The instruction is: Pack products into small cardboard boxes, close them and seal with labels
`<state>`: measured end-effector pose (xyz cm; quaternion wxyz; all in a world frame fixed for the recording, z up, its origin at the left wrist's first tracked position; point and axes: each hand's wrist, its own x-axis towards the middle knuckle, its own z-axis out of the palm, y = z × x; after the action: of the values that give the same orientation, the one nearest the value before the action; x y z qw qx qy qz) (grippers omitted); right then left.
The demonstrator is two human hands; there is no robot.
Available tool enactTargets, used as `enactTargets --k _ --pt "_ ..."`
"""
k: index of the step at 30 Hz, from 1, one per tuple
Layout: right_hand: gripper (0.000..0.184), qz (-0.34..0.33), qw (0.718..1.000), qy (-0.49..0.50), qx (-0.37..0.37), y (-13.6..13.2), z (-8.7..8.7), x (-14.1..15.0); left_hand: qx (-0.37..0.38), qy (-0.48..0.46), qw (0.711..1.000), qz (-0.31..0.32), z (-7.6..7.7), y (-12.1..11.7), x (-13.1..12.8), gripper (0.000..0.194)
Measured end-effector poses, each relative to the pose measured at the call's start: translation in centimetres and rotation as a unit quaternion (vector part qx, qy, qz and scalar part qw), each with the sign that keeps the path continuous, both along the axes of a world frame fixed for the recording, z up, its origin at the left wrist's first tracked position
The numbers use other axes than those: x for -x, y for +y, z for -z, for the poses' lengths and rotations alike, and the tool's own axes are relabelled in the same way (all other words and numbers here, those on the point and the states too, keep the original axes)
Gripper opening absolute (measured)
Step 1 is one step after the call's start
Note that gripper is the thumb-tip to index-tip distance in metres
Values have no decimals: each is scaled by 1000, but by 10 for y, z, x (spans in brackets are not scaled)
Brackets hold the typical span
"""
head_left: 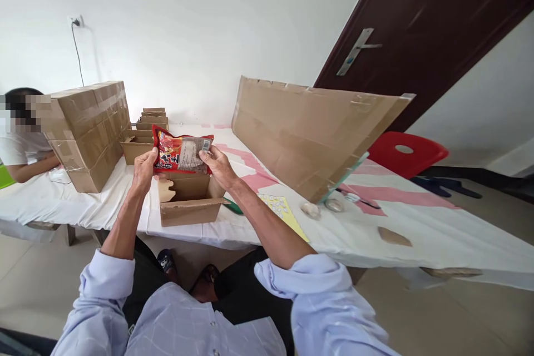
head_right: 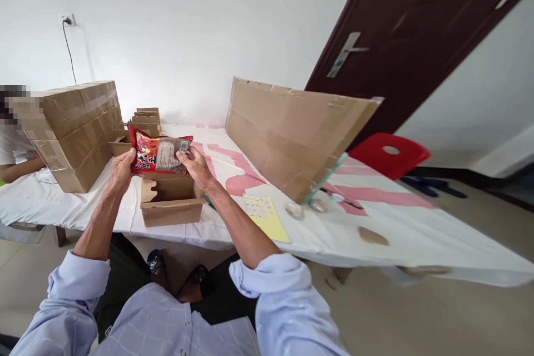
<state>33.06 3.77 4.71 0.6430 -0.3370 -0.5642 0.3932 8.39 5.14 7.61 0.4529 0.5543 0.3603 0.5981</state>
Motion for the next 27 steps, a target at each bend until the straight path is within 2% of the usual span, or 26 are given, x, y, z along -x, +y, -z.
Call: enactTargets --k 6,12,21,27 --pt "73 -17 998 36 46 25 17 4 66 0 998 -15 15 24 1 54" --pt "67 -9 991 55 119 36 37 9 105 8 994 -24 38 30 4 56" --pt "61 5 991 50 124 40 45 11 139 7 990 -26 50 29 5 50" --pt "62 26 991 63 111 45 68 5 149 -1 987 -56 61 19 -4 47"
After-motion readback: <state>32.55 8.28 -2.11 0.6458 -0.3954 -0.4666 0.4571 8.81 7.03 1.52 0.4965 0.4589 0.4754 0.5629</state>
